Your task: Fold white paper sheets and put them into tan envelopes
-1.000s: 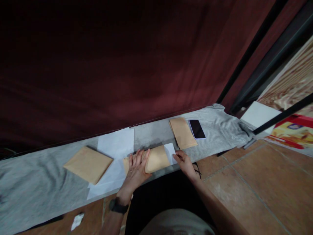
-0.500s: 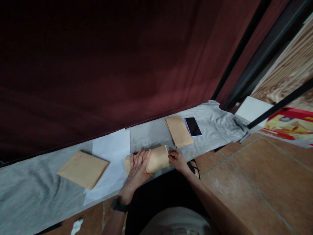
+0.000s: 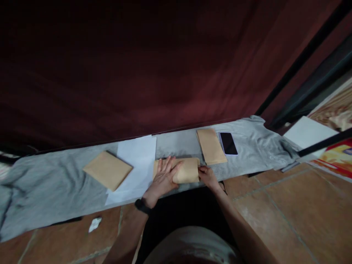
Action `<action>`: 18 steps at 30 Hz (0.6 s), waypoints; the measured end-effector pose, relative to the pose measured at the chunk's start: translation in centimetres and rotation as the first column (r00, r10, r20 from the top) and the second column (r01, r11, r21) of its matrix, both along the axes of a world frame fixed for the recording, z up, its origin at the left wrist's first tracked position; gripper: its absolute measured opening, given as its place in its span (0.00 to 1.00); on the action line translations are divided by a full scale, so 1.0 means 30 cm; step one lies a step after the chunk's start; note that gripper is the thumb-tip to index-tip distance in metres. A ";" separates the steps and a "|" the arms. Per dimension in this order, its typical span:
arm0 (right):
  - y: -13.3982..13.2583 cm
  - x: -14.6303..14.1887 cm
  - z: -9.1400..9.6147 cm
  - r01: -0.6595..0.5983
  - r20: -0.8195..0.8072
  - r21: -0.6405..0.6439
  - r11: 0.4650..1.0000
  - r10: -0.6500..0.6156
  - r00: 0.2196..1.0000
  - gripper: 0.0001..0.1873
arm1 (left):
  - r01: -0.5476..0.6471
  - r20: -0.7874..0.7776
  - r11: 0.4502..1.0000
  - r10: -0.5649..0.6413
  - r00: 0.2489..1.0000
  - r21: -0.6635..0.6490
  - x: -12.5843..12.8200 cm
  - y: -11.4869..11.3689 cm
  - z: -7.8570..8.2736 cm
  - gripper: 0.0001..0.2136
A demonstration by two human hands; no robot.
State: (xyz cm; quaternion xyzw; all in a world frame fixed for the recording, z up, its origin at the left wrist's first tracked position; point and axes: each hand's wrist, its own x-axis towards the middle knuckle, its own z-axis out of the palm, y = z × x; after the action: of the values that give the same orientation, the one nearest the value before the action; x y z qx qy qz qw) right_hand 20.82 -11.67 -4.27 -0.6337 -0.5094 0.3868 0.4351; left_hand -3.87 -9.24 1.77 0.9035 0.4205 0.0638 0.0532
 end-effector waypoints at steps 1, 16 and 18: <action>0.002 0.004 0.000 -0.019 0.003 -0.006 1.000 0.019 1.000 0.15 | 0.011 -0.003 1.000 -0.011 1.000 0.000 0.008 -0.007 0.003 0.47; -0.011 0.041 -0.014 0.014 0.066 -0.045 0.999 -0.011 0.998 0.24 | 0.111 -0.057 0.983 -0.104 0.993 0.146 0.170 -0.094 -0.062 0.37; -0.013 0.044 -0.020 0.019 0.058 -0.047 0.999 -0.017 0.998 0.24 | 0.120 -0.050 0.982 -0.114 0.992 0.144 0.170 -0.096 -0.067 0.36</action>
State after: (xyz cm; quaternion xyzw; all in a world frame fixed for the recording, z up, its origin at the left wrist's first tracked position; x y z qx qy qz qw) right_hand 22.14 -12.06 -4.88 -0.6595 -0.5067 0.3764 0.4083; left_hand 1.22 -12.11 -0.23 0.9293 0.3617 0.0723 -0.0186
